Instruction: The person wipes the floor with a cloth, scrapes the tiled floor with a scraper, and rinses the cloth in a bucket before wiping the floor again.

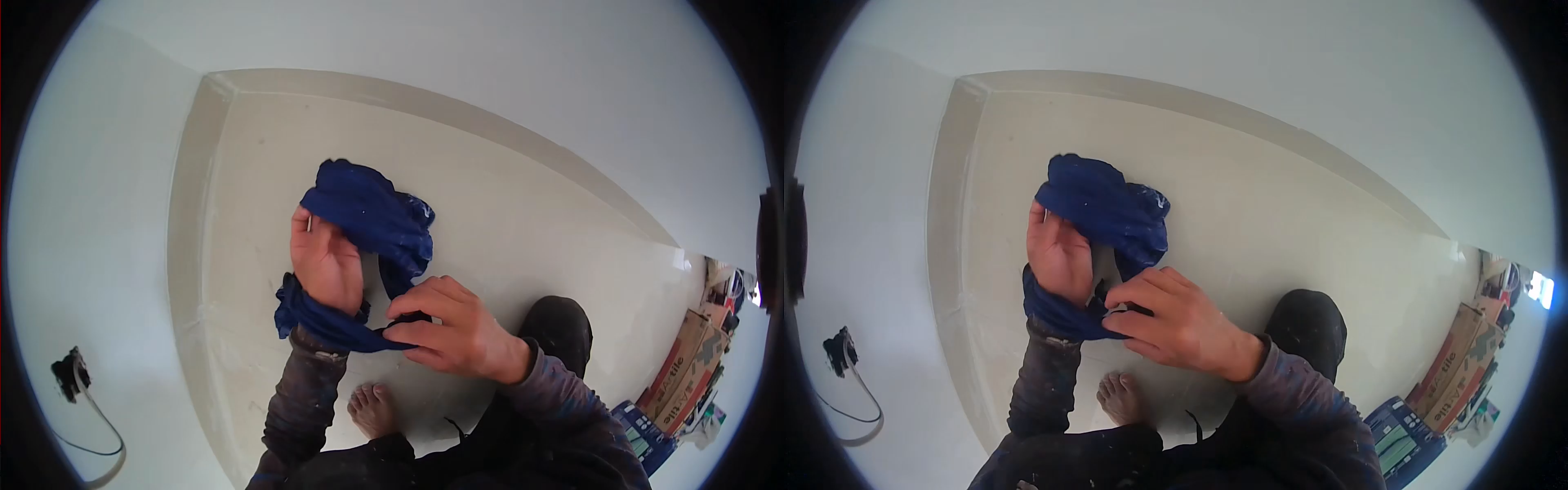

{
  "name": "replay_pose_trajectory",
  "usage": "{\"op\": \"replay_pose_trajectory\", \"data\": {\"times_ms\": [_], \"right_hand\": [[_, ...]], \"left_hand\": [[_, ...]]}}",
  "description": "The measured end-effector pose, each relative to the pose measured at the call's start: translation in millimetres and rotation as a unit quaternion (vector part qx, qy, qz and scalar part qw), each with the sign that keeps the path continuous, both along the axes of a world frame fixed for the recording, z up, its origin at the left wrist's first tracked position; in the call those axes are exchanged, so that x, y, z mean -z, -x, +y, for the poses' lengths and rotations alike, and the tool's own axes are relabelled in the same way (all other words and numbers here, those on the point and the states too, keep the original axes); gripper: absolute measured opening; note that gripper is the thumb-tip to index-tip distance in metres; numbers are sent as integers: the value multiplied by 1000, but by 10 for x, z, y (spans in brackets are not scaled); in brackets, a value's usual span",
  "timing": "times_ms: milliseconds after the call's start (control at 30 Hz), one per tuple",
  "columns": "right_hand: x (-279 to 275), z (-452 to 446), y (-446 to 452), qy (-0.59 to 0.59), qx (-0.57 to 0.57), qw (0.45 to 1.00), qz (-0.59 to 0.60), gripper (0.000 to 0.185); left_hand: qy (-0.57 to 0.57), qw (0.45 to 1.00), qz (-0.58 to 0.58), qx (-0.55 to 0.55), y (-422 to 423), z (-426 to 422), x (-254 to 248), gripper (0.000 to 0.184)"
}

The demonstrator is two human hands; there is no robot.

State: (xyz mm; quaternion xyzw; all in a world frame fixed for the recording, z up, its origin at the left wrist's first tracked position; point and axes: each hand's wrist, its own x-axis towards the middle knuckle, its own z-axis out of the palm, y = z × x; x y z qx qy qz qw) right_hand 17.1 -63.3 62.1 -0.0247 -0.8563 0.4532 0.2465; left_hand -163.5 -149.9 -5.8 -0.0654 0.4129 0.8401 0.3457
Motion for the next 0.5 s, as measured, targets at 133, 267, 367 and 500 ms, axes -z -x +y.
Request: {"op": "replay_pose_trajectory", "data": {"times_ms": [133,267,367,500], "right_hand": [[45,53,17,97,-7,994,-45,34],[41,134,35,107,-3,992,-61,31],[56,111,18,116,7,990,-76,31],[-35,93,18,138,16,988,-67,32]], "left_hand": [[39,980,172,-93,74,437,46,30],[156,941,251,-163,497,922,229,41],[144,947,236,-161,860,1169,431,59],[184,930,277,-159,771,1415,550,62]]}}
